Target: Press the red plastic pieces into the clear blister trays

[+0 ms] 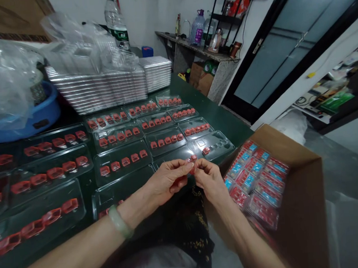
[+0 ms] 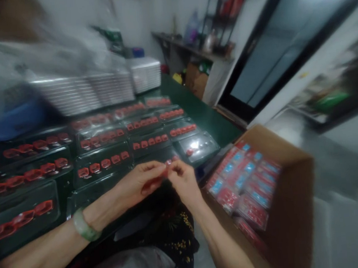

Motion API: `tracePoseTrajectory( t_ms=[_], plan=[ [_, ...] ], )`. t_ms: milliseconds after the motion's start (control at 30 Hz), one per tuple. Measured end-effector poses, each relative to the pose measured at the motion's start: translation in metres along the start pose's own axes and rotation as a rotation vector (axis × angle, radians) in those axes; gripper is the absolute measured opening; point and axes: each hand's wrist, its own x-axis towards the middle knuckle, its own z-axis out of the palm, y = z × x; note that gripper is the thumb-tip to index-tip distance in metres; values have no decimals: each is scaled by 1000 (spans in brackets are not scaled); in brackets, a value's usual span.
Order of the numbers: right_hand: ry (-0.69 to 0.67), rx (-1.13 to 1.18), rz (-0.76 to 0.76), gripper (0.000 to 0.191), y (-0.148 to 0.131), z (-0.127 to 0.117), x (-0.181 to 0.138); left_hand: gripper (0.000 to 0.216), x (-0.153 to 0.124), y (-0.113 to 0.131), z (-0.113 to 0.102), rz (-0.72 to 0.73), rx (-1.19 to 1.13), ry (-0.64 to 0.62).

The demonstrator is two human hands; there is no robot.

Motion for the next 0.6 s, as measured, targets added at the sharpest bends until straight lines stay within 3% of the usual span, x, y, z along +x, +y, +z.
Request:
tracePoseTrajectory(
  t_ms=[167,267,500,600],
  plan=[
    [-44,189,124,9,6,-3,-2,26,-2,0,3,13,165,-2],
    [-78,244,136,13,5,-3,-6,26,-1,1,2,-30,131,-1],
    [52,-172,-180,22,-10,-6,-16,25,6,-2,6,-72,14,64],
    [73,-339,-254,12,-12,-10,-19,25,9,-5,10,-81,8,50]
  ],
)
